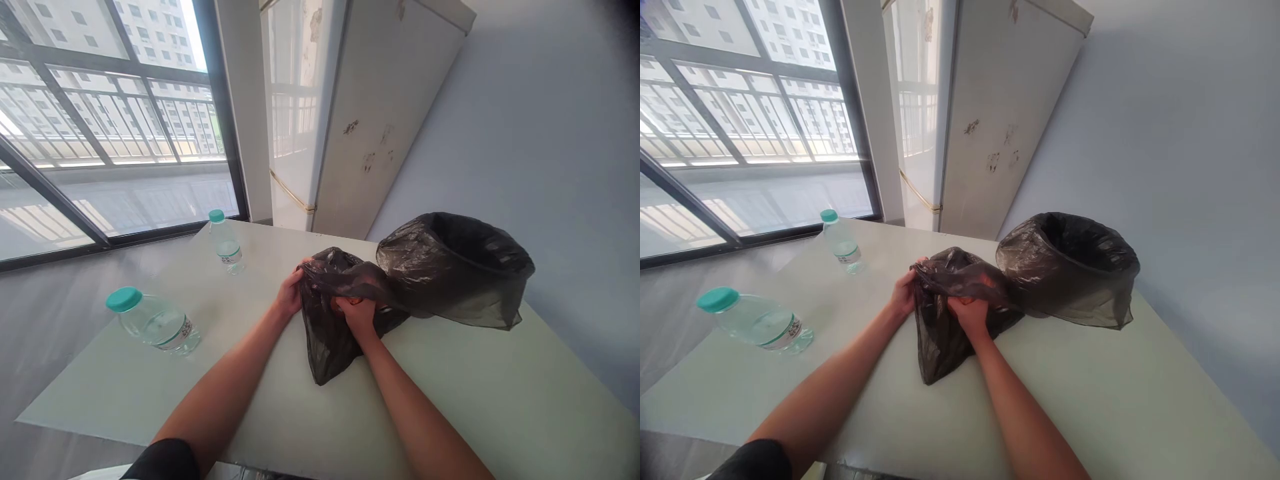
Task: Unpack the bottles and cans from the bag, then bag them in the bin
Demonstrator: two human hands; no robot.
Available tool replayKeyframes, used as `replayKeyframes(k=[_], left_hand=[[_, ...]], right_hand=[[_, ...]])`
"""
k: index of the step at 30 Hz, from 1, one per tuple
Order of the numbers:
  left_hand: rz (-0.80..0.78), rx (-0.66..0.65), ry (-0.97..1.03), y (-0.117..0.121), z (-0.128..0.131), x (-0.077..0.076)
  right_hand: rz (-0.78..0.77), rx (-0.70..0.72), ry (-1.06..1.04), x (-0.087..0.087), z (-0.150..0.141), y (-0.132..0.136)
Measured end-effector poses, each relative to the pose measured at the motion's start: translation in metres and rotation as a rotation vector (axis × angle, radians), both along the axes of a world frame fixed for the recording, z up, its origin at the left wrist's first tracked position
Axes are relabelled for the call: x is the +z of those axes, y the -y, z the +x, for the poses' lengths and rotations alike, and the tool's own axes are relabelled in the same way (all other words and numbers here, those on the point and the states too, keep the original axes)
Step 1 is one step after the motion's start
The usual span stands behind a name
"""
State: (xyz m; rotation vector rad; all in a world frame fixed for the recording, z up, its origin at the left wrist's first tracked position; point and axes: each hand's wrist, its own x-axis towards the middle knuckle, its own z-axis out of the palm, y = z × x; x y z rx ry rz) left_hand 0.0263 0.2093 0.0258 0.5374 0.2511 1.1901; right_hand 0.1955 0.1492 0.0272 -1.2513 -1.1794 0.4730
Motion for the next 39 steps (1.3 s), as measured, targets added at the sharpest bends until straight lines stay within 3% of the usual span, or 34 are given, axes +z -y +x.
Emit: replayKeyframes(k=[39], left_hand=[[0.005, -0.012, 0.007, -0.0026, -0.0012, -0.0062]], right_hand=[[0.006, 0.019, -0.009, 0.0054, -0.0014, -0.0004]])
